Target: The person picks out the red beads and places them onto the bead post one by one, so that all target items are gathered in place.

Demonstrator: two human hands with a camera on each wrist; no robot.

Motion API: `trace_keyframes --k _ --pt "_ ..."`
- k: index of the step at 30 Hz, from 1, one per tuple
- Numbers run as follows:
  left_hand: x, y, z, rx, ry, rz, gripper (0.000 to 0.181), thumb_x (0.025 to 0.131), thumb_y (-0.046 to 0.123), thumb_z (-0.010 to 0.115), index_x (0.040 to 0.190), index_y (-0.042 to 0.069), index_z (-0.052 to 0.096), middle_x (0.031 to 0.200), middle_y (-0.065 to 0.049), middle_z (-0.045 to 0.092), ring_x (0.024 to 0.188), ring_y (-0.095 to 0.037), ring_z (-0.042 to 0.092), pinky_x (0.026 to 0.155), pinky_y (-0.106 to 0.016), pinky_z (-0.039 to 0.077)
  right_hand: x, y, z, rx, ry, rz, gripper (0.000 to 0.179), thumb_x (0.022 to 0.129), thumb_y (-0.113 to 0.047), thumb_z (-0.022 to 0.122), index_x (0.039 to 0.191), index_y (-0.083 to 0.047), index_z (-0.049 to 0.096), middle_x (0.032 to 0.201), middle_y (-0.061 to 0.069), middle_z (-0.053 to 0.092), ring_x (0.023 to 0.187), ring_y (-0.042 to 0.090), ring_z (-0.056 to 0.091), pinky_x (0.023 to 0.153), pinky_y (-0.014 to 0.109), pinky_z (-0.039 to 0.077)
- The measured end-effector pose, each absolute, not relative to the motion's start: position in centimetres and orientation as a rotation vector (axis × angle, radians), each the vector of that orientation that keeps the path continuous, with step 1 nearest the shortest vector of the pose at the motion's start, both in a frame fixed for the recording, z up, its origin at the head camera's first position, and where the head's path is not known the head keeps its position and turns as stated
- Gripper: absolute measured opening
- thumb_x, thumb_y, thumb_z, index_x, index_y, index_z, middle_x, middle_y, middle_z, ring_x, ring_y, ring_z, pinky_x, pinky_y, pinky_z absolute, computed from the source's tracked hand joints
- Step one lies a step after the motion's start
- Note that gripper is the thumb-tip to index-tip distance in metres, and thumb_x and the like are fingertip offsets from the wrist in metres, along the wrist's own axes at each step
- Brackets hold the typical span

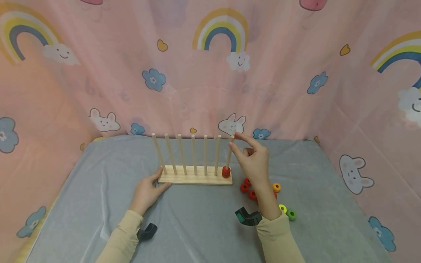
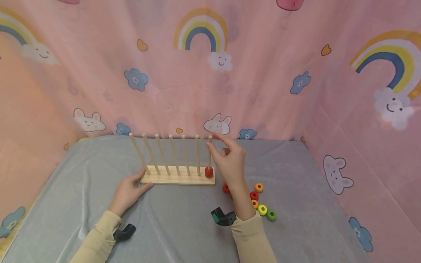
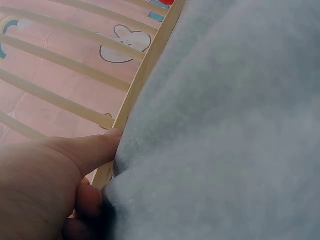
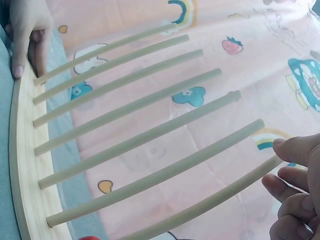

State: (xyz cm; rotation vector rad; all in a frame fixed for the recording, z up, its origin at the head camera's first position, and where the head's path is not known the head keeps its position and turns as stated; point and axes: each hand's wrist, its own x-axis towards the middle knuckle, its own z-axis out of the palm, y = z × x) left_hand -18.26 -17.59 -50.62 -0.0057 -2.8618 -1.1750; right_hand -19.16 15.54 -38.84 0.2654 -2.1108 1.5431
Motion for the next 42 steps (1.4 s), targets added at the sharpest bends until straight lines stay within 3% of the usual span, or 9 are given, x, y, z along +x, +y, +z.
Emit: trace_keyframes --k 6,14,25,36,39,42 --pt "-18.2 -17.6 -50.8 -0.017 -2.855 -1.17 0.076 0.095 0.032 0.083 0.157 0.004 0.049 0.152 -0.024 0.054 0.137 -0.047 0.055 0.107 -0.06 0.049 -19.1 15.5 -38.8 0.272 -2.111 1.556 0.035 0.095 -0.011 0.082 0.13 -0.01 0.077 0.098 0.014 0.073 0.041 0.009 0.027 0.042 0.022 0.021" --pt "-18.2 -17.4 -51.1 -0.036 -2.845 -1.147 0.075 0.093 0.031 0.084 0.155 0.004 0.051 0.15 -0.024 0.056 0.131 -0.046 0.061 0.103 -0.058 0.052 -18.9 16.8 -38.9 0.24 -2.038 1.659 0.031 0.097 -0.007 0.079 0.127 -0.004 0.077 0.116 0.011 0.077 0.042 0.006 0.026 0.041 0.022 0.021" --pt "-18.3 -17.5 -51.1 -0.023 -2.842 -1.23 0.076 0.096 0.031 0.082 0.158 0.004 0.047 0.155 -0.023 0.051 0.142 -0.046 0.05 0.113 -0.06 0.045 -19.0 20.8 -40.2 0.154 -2.094 1.642 0.028 0.098 -0.013 0.079 0.126 -0.007 0.078 0.106 -0.015 0.077 0.038 0.007 0.03 0.039 0.024 0.022" --pt "-18.4 -17.8 -51.2 0.001 -2.847 -1.203 0.077 0.095 0.032 0.082 0.158 0.005 0.047 0.154 -0.022 0.052 0.14 -0.046 0.053 0.11 -0.059 0.048 -17.6 25.5 -42.5 0.039 -2.277 1.493 0.031 0.1 -0.019 0.078 0.128 -0.007 0.077 0.116 0.001 0.079 0.038 0.008 0.032 0.038 0.029 0.028" --pt "-18.4 -17.8 -51.1 0.004 -2.852 -1.201 0.077 0.095 0.031 0.082 0.158 0.005 0.047 0.155 -0.022 0.051 0.141 -0.046 0.052 0.11 -0.059 0.047 -17.3 26.5 -43.7 0.055 -2.325 1.485 0.031 0.1 -0.019 0.078 0.128 -0.005 0.077 0.114 -0.001 0.079 0.037 0.007 0.03 0.036 0.03 0.028" --pt "-18.4 -17.7 -50.9 0.003 -2.855 -1.204 0.077 0.096 0.031 0.082 0.158 0.005 0.047 0.156 -0.022 0.05 0.141 -0.046 0.052 0.11 -0.06 0.047 -17.1 27.1 -44.9 0.097 -2.388 1.517 0.033 0.1 -0.019 0.077 0.129 -0.004 0.076 0.109 -0.012 0.078 0.037 0.008 0.029 0.036 0.032 0.029"
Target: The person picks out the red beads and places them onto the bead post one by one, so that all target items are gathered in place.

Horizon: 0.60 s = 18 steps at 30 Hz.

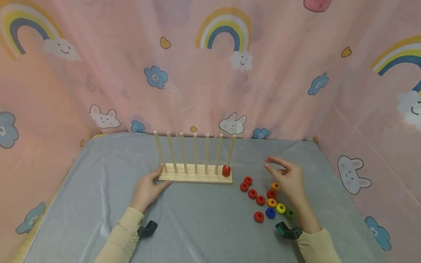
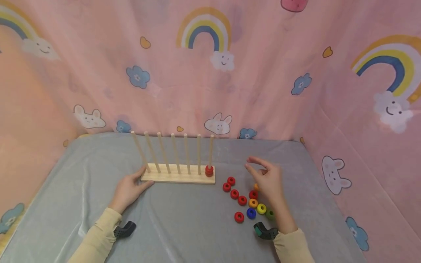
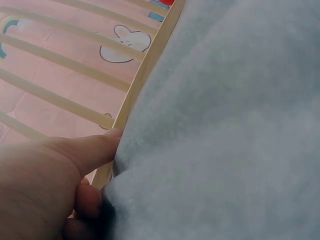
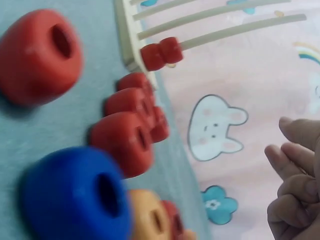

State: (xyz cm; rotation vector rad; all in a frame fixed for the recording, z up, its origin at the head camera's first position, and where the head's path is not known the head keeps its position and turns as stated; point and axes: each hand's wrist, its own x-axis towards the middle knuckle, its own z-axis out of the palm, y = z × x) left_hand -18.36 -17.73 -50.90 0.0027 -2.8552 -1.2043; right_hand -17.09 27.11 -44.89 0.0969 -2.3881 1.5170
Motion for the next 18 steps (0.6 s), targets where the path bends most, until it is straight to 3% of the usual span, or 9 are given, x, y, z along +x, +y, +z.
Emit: trace_keyframes --k 2,4,8,12,14,15,18 --pt "-18.3 -17.7 -50.8 -0.002 -2.859 -1.205 0.077 0.096 0.031 0.081 0.159 0.005 0.046 0.156 -0.022 0.05 0.142 -0.046 0.05 0.111 -0.06 0.047 -17.0 27.2 -45.7 0.127 -2.451 1.542 0.035 0.1 -0.021 0.077 0.131 -0.005 0.075 0.103 -0.016 0.077 0.037 0.01 0.03 0.036 0.032 0.03" --pt "-18.3 -17.8 -50.7 -0.005 -2.862 -1.201 0.077 0.096 0.032 0.081 0.158 0.005 0.046 0.155 -0.022 0.05 0.141 -0.047 0.051 0.109 -0.06 0.048 -17.1 26.9 -46.4 0.168 -2.53 1.524 0.036 0.101 -0.023 0.077 0.132 -0.005 0.074 0.081 -0.016 0.073 0.037 0.01 0.03 0.036 0.032 0.03" --pt "-18.3 -18.0 -50.6 0.0 -2.861 -1.2 0.076 0.096 0.032 0.081 0.158 0.004 0.046 0.156 -0.021 0.05 0.14 -0.047 0.052 0.109 -0.06 0.048 -17.7 26.1 -47.5 0.311 -2.659 1.396 0.035 0.099 -0.021 0.078 0.13 -0.006 0.075 0.05 0.001 0.05 0.036 0.006 0.028 0.035 0.029 0.03" --pt "-18.3 -18.1 -50.6 0.01 -2.86 -1.194 0.076 0.096 0.032 0.081 0.158 0.005 0.046 0.157 -0.02 0.049 0.141 -0.047 0.051 0.11 -0.06 0.047 -18.0 25.5 -48.3 0.372 -2.743 1.288 0.034 0.097 -0.018 0.081 0.128 -0.005 0.076 0.068 0.013 0.068 0.036 0.005 0.029 0.036 0.028 0.031" --pt "-18.3 -18.0 -50.6 0.006 -2.861 -1.185 0.076 0.096 0.032 0.082 0.158 0.005 0.047 0.156 -0.02 0.05 0.141 -0.047 0.052 0.11 -0.059 0.048 -18.0 25.5 -48.5 0.355 -2.781 1.242 0.035 0.096 -0.018 0.082 0.128 -0.004 0.076 0.082 0.012 0.076 0.037 0.006 0.03 0.037 0.028 0.032" --pt "-18.3 -18.0 -50.6 0.002 -2.86 -1.181 0.076 0.096 0.032 0.082 0.158 0.005 0.047 0.156 -0.019 0.05 0.14 -0.047 0.052 0.109 -0.059 0.048 -17.9 25.5 -48.6 0.34 -2.806 1.221 0.036 0.095 -0.019 0.083 0.128 -0.005 0.076 0.081 0.011 0.076 0.037 0.006 0.03 0.037 0.028 0.032" --pt "-18.3 -17.7 -50.6 -0.01 -2.853 -1.179 0.076 0.095 0.032 0.082 0.157 0.005 0.048 0.156 -0.019 0.051 0.14 -0.046 0.052 0.11 -0.059 0.047 -17.7 25.6 -48.7 0.307 -2.866 1.171 0.039 0.094 -0.019 0.084 0.129 -0.004 0.076 0.058 0.003 0.061 0.038 0.007 0.03 0.037 0.027 0.031"
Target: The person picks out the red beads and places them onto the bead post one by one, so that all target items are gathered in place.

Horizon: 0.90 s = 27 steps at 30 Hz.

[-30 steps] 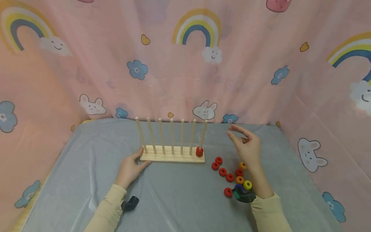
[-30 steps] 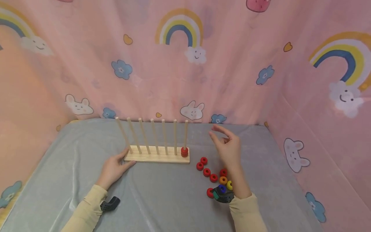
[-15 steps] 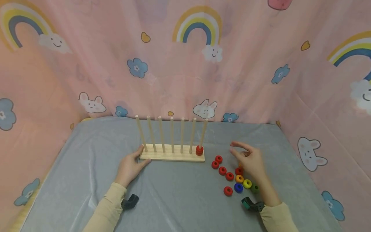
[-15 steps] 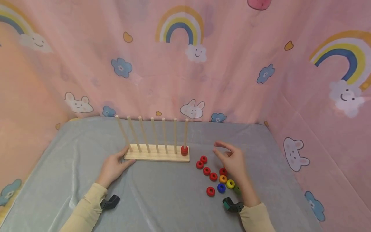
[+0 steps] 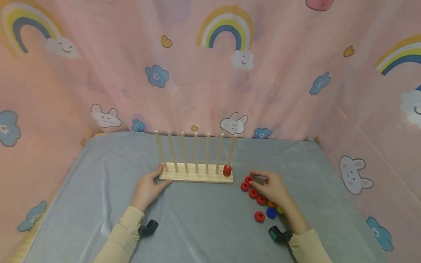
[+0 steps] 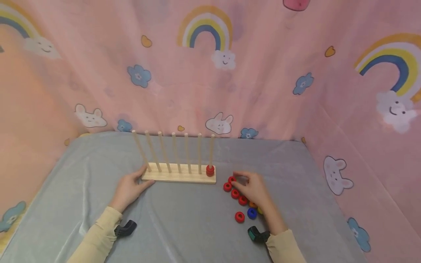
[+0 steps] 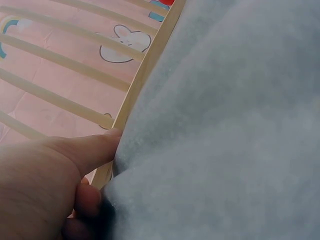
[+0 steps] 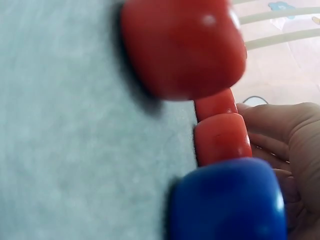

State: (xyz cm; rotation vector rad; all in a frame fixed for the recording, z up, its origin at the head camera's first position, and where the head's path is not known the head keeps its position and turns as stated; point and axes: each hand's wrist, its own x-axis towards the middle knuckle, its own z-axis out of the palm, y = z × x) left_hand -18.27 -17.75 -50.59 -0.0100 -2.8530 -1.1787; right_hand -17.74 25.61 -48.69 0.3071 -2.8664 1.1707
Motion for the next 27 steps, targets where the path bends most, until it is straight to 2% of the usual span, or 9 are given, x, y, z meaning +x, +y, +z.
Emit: trace_keyframes --k 4,10,27 --pt "-18.22 -17.64 -50.57 -0.01 -2.85 -1.185 0.076 0.095 0.031 0.082 0.157 0.004 0.048 0.156 -0.019 0.051 0.14 -0.046 0.052 0.111 -0.059 0.047 -17.69 25.56 -48.76 0.28 -2.915 1.141 0.04 0.093 -0.017 0.084 0.13 -0.004 0.075 0.052 -0.007 0.05 0.039 0.009 0.032 0.039 0.027 0.032" --pt "-18.27 -17.64 -50.55 -0.01 -2.855 -1.186 0.076 0.095 0.031 0.082 0.158 0.004 0.047 0.155 -0.021 0.051 0.14 -0.046 0.053 0.11 -0.06 0.047 -17.82 25.4 -48.84 0.241 -2.948 1.096 0.038 0.093 -0.016 0.084 0.128 -0.004 0.077 0.049 -0.008 0.039 0.041 0.009 0.032 0.04 0.026 0.029" --pt "-18.31 -17.68 -50.63 -0.019 -2.839 -1.171 0.076 0.094 0.031 0.083 0.156 0.004 0.05 0.152 -0.022 0.054 0.137 -0.047 0.056 0.106 -0.059 0.05 -17.78 25.27 -48.76 0.236 -2.959 1.11 0.033 0.093 -0.014 0.083 0.125 -0.005 0.078 0.048 -0.008 0.038 0.041 0.009 0.033 0.04 0.025 0.029"
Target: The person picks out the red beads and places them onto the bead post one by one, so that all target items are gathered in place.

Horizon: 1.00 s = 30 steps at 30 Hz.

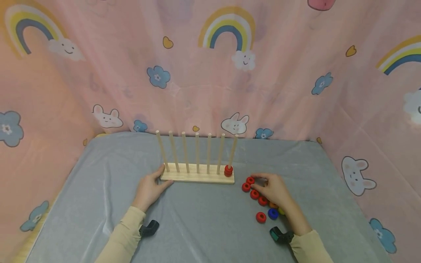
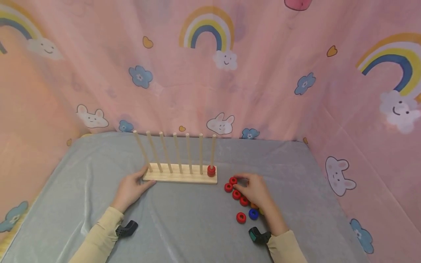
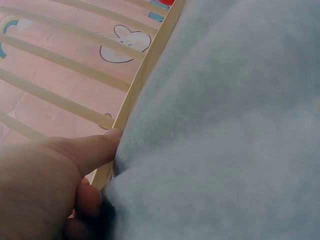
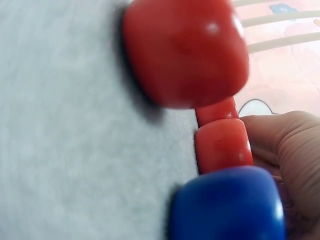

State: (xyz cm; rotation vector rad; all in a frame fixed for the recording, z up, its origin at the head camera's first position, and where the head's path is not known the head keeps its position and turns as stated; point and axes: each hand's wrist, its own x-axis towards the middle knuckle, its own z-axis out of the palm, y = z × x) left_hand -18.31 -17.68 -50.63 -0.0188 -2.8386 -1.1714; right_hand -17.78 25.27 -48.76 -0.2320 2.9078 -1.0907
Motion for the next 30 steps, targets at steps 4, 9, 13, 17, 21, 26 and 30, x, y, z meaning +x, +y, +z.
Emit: trace_keyframes --k 4,9,13,17,21,26,30 --pt "-18.3 -17.7 -50.7 -0.017 -2.842 -1.176 0.076 0.094 0.031 0.083 0.157 0.004 0.049 0.152 -0.022 0.054 0.136 -0.047 0.057 0.104 -0.059 0.051 -17.8 25.3 -48.7 -0.232 2.906 -1.087 0.034 0.094 -0.015 0.082 0.126 -0.005 0.077 0.049 -0.009 0.039 0.041 0.008 0.033 0.041 0.025 0.031" --pt "-18.4 -17.7 -50.7 -0.003 -2.845 -1.202 0.077 0.095 0.032 0.082 0.158 0.005 0.047 0.153 -0.023 0.053 0.139 -0.046 0.054 0.107 -0.059 0.049 -17.6 25.5 -48.0 -0.226 2.898 -1.142 0.035 0.095 -0.019 0.082 0.127 -0.004 0.076 0.048 -0.011 0.038 0.04 0.008 0.032 0.039 0.026 0.032" --pt "-18.5 -17.7 -50.8 -0.005 -2.845 -1.209 0.076 0.095 0.031 0.082 0.158 0.005 0.047 0.153 -0.023 0.053 0.14 -0.046 0.053 0.109 -0.059 0.048 -17.3 25.8 -47.3 -0.242 2.9 -1.217 0.034 0.096 -0.018 0.081 0.127 -0.005 0.075 0.052 -0.006 0.05 0.039 0.009 0.032 0.039 0.026 0.03" --pt "-18.4 -17.7 -50.8 -0.014 -2.841 -1.206 0.076 0.095 0.03 0.083 0.157 0.004 0.048 0.152 -0.023 0.054 0.139 -0.046 0.054 0.109 -0.059 0.048 -17.0 26.1 -46.3 -0.207 2.926 -1.281 0.031 0.097 -0.015 0.079 0.127 -0.007 0.073 0.08 0.008 0.071 0.04 0.011 0.032 0.039 0.028 0.032" --pt "-18.4 -17.7 -50.8 -0.022 -2.839 -1.198 0.076 0.095 0.03 0.083 0.157 0.004 0.049 0.151 -0.024 0.054 0.138 -0.047 0.055 0.108 -0.06 0.049 -16.6 26.2 -45.2 -0.147 2.954 -1.34 0.033 0.099 -0.017 0.078 0.129 -0.008 0.071 0.12 0.017 0.074 0.04 0.013 0.032 0.038 0.029 0.033" --pt "-18.4 -17.7 -50.8 -0.024 -2.84 -1.196 0.076 0.095 0.03 0.082 0.157 0.004 0.048 0.151 -0.024 0.055 0.137 -0.047 0.055 0.107 -0.059 0.049 -16.3 26.1 -44.5 -0.129 3.0 -1.333 0.034 0.1 -0.024 0.078 0.13 -0.009 0.07 0.123 0.018 0.072 0.04 0.011 0.032 0.038 0.029 0.033" --pt "-18.3 -17.6 -50.7 -0.018 -2.843 -1.187 0.076 0.095 0.03 0.083 0.157 0.004 0.048 0.151 -0.024 0.055 0.137 -0.047 0.055 0.107 -0.06 0.049 -16.2 26.2 -44.4 -0.143 2.999 -1.354 0.033 0.1 -0.026 0.078 0.128 -0.011 0.071 0.12 0.016 0.072 0.041 0.008 0.03 0.039 0.027 0.032"
